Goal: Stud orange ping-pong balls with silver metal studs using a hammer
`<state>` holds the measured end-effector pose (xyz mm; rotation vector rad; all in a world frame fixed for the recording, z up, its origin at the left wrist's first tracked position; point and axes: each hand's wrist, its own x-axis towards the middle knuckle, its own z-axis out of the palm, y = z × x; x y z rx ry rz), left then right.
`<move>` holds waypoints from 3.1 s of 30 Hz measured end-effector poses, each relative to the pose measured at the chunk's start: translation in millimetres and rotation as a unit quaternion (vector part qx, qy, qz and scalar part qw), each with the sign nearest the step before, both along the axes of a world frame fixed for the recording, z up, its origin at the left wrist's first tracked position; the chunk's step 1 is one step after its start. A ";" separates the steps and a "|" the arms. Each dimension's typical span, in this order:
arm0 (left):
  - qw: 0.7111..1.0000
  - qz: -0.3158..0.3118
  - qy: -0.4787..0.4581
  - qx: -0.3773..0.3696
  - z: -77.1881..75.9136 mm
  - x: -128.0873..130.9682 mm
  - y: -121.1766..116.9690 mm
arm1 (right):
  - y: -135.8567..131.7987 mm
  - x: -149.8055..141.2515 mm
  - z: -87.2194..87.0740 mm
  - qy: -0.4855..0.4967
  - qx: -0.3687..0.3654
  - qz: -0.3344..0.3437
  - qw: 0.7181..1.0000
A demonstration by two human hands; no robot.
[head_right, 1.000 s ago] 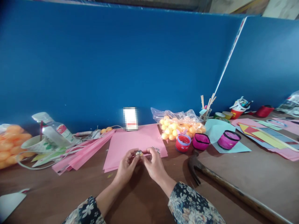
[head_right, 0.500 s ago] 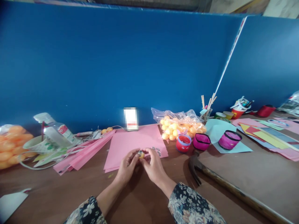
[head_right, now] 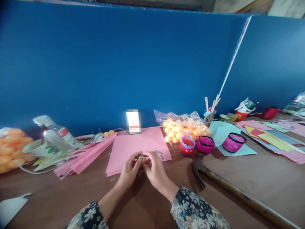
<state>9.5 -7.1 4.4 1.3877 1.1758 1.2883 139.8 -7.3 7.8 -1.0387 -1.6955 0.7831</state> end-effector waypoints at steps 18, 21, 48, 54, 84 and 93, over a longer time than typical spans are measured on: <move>1.000 0.014 0.009 0.003 -1.4 -0.4 0.2 | 0.1 -0.6 -0.7 -0.009 0.028 -0.001 1.000; 1.000 0.004 0.003 0.003 -2.1 -0.1 0.6 | 0.3 -0.6 1.0 -0.011 0.038 -0.002 0.999; 0.999 0.006 0.033 0.038 6.7 0.8 -1.2 | -1.1 -1.3 3.3 -0.032 0.052 -0.003 0.998; 0.999 0.010 0.030 0.035 4.3 0.8 -0.9 | -0.5 -0.7 3.3 -0.032 0.051 0.003 0.998; 0.998 0.015 0.049 0.038 1.5 -0.8 0.2 | 1.0 0.7 -3.1 -0.046 0.039 -0.015 0.998; 0.999 0.016 0.039 0.031 0.8 -0.5 1.5 | 0.6 1.1 -1.1 -0.057 0.037 -0.010 0.998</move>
